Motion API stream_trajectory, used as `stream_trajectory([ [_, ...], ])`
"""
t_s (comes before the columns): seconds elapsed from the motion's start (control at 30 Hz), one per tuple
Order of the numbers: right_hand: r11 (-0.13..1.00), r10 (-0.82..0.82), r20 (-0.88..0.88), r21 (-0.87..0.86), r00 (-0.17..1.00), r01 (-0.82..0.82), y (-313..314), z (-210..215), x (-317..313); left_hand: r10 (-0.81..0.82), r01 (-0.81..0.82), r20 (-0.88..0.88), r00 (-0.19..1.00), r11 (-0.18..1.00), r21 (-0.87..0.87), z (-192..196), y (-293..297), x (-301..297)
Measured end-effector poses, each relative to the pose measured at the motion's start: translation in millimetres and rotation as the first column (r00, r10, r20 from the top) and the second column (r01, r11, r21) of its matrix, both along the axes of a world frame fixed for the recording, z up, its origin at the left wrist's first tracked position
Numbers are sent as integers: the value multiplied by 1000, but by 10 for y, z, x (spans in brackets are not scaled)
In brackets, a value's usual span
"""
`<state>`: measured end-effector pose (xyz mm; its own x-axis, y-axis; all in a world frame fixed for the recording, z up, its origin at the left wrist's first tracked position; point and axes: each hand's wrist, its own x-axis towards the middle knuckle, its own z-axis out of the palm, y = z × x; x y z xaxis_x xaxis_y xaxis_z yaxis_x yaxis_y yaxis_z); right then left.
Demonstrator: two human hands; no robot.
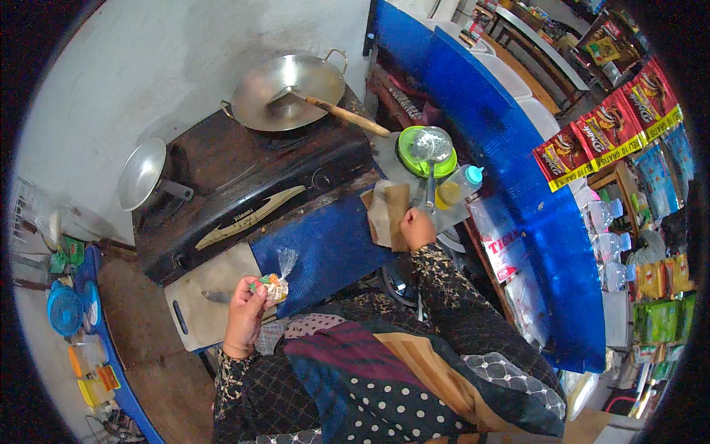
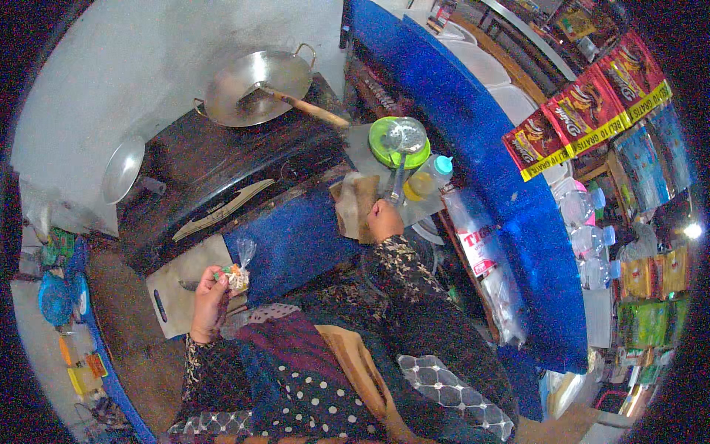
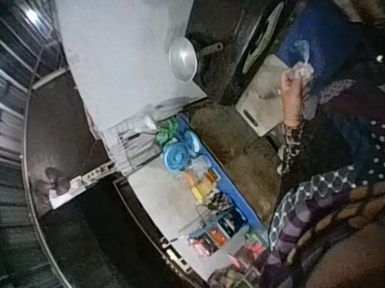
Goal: The person organizes various items in a small shop or food stall. They reach for packets on a wall display, handle a small box, and arrange yellow plastic straws into a green container. They also move a small blue fan and wipe a cutting board with a cloth.
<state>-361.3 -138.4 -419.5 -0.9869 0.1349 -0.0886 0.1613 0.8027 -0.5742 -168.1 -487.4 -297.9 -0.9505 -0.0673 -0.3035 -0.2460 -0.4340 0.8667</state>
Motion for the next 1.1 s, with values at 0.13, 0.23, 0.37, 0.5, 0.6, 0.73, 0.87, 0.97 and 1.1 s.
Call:
stream_trajectory([
  [0.13,994,53,-322,108,945,-19,41,-45,15,63,-64,35,997,998,9,37,-44,39],
  [0.23,985,66,-310,173,948,-12,-10,-128,-5,80,-81,25,996,997,11,109,-45,43],
  [0.37,950,83,-141,311,987,-36,-453,164,149,60,-59,42,997,998,-17,173,-92,86],
  [0.5,950,27,-161,310,987,25,-448,89,137,97,-101,50,994,992,70,177,-155,182],
  [0.6,995,-6,-212,98,977,27,-38,-343,-110,129,-133,60,990,989,65,157,-247,272],
  [0.73,996,-19,-248,-89,968,-3,99,-255,-28,182,-184,32,983,981,65,78,-354,404],
  [0.87,998,55,-556,20,829,-53,-132,-197,89,196,-198,29,980,978,72,65,-415,470],
  [0.97,989,18,-323,143,946,30,-394,-78,163,209,-210,23,978,976,49,73,-443,497],
  [1.1,936,-3,-76,351,997,30,-562,-63,102,240,-241,26,970,969,45,47,-490,559],
])
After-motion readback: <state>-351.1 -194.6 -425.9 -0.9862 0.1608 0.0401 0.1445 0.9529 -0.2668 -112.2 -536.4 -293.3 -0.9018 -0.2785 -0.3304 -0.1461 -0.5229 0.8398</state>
